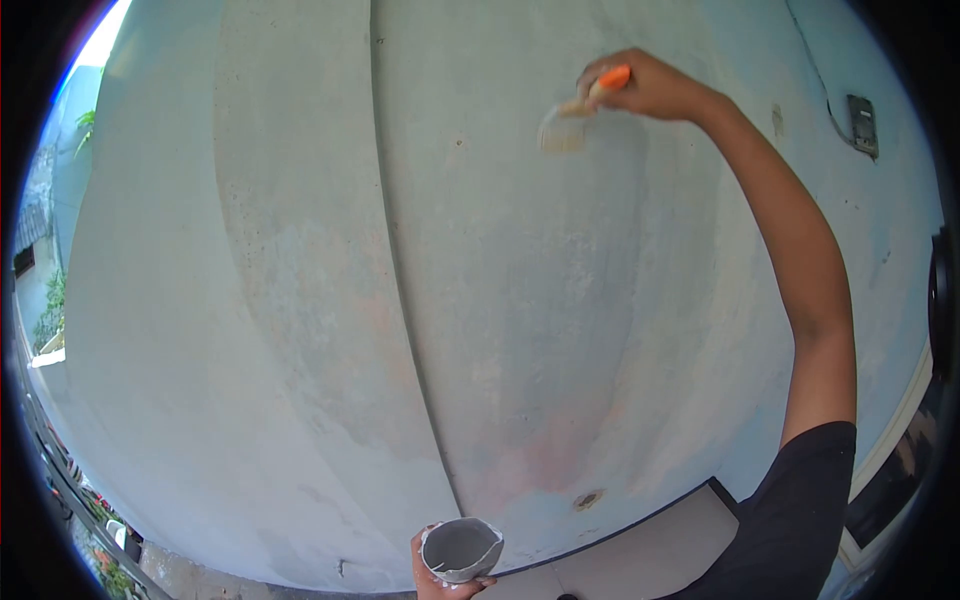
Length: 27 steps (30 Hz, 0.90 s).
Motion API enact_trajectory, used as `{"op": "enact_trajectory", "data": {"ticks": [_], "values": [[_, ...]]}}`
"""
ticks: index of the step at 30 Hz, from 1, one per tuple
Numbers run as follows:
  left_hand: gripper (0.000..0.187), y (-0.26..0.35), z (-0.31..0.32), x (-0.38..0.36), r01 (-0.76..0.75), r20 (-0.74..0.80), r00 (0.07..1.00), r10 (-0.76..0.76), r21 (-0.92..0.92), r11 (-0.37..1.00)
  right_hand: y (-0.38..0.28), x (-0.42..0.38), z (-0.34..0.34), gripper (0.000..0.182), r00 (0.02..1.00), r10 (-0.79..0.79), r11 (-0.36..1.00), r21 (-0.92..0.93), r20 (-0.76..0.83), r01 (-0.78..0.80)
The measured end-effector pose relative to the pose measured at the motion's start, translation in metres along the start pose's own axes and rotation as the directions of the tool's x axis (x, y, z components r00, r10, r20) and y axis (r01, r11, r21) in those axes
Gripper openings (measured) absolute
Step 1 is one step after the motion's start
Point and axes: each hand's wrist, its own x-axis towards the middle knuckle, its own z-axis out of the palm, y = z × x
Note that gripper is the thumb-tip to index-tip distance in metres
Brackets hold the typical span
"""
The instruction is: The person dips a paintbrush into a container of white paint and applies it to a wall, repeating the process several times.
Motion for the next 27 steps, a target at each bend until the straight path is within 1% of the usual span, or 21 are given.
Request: {"op": "enact_trajectory", "data": {"ticks": [1,2,3,4,5,6,7,8,9,10,12,13,15,18,19,20,22,23,24,25,27], "values": [[0.105,-0.001,-0.005,-0.006,0.011,-0.013,1.000,-0.010,0.067,0.998,0.005,0.005,-0.007,0.015,1.000,-0.004,1.000,0.013,0.007,0.004],[0.105,-0.003,-0.008,-0.012,0.022,-0.020,1.000,-0.021,0.069,0.997,0.010,0.007,-0.013,0.016,0.995,0.055,0.998,0.031,-0.081,-0.053],[0.104,-0.006,-0.012,-0.015,0.006,-0.020,1.000,-0.003,0.143,0.990,0.015,0.008,-0.017,0.018,0.979,0.118,0.993,0.050,-0.169,-0.111],[0.102,-0.008,-0.014,-0.019,-0.009,-0.017,1.000,0.013,0.215,0.977,0.017,0.008,-0.020,0.018,0.980,0.119,0.992,0.056,-0.162,-0.111],[0.105,-0.010,-0.018,-0.022,-0.010,0.038,0.999,0.000,0.262,0.965,0.020,0.008,-0.022,0.019,0.939,0.082,0.997,0.035,-0.335,-0.075],[0.105,-0.004,-0.009,-0.025,-0.006,0.035,0.999,-0.004,0.265,0.964,0.024,0.009,-0.024,0.021,0.865,0.040,0.999,0.008,-0.501,-0.042],[0.107,0.003,-0.001,-0.027,-0.006,-0.016,1.000,0.008,0.120,0.993,0.029,0.010,-0.026,0.021,0.862,0.043,0.999,0.016,-0.505,-0.041],[0.108,0.011,0.005,-0.029,-0.014,-0.070,0.997,0.012,-0.026,1.000,0.033,0.013,-0.025,0.021,0.821,0.045,0.999,0.026,-0.569,-0.036],[0.108,0.017,0.010,-0.030,-0.013,-0.078,0.997,0.012,-0.016,1.000,0.034,0.014,-0.023,0.021,0.775,0.045,0.999,0.035,-0.630,-0.029],[0.111,0.023,0.015,-0.031,-0.026,-0.035,0.999,0.027,0.045,0.999,0.036,0.015,-0.021,0.021,0.771,0.047,0.999,0.044,-0.635,-0.024],[0.114,0.026,0.030,-0.035,-0.041,0.003,0.999,0.041,0.115,0.992,0.039,0.014,-0.013,0.019,0.807,0.076,0.996,0.013,-0.585,-0.085],[0.110,0.025,0.040,-0.038,-0.037,-0.024,0.999,0.040,0.103,0.994,0.057,0.018,0.017,0.022,0.748,0.029,0.974,-0.150,-0.664,-0.171],[0.106,0.032,0.064,-0.043,-0.035,-0.066,0.997,0.042,0.099,0.994,0.056,0.003,0.050,0.020,0.830,-0.143,0.959,-0.284,-0.540,-0.019],[0.112,0.055,0.113,-0.037,-0.068,-0.178,0.981,0.083,0.089,0.994,0.024,-0.052,0.076,0.017,0.917,-0.197,0.974,-0.173,-0.347,0.143],[0.111,0.059,0.128,-0.041,-0.071,-0.145,0.986,0.078,0.056,0.996,0.017,-0.077,0.088,0.016,0.935,-0.218,0.974,-0.120,-0.280,0.191],[0.110,0.063,0.142,-0.047,-0.070,-0.112,0.991,0.072,0.024,0.997,0.014,-0.104,0.102,0.014,0.949,-0.221,0.974,-0.008,-0.225,0.225],[0.112,0.065,0.173,-0.059,-0.042,-0.133,0.990,0.050,0.059,0.997,0.011,-0.168,0.139,0.012,0.956,-0.250,0.924,0.256,-0.153,0.283],[0.113,0.061,0.188,-0.065,-0.035,-0.119,0.992,0.040,0.043,0.998,-0.002,-0.206,0.143,0.014,0.976,-0.131,0.895,0.445,0.173,0.041],[0.113,0.056,0.203,-0.073,-0.024,-0.104,0.994,0.027,0.025,0.999,-0.012,-0.252,0.164,0.012,0.941,-0.069,0.751,0.639,0.331,-0.170],[0.113,0.050,0.217,-0.081,0.005,-0.098,0.995,-0.007,-0.016,1.000,-0.020,-0.306,0.194,0.015,0.931,-0.121,0.636,0.747,0.344,-0.193],[0.112,0.045,0.242,-0.093,0.028,-0.086,0.996,-0.027,0.008,1.000,-0.050,-0.425,0.255,0.014,0.892,0.011,0.432,0.802,0.452,-0.412]]}}
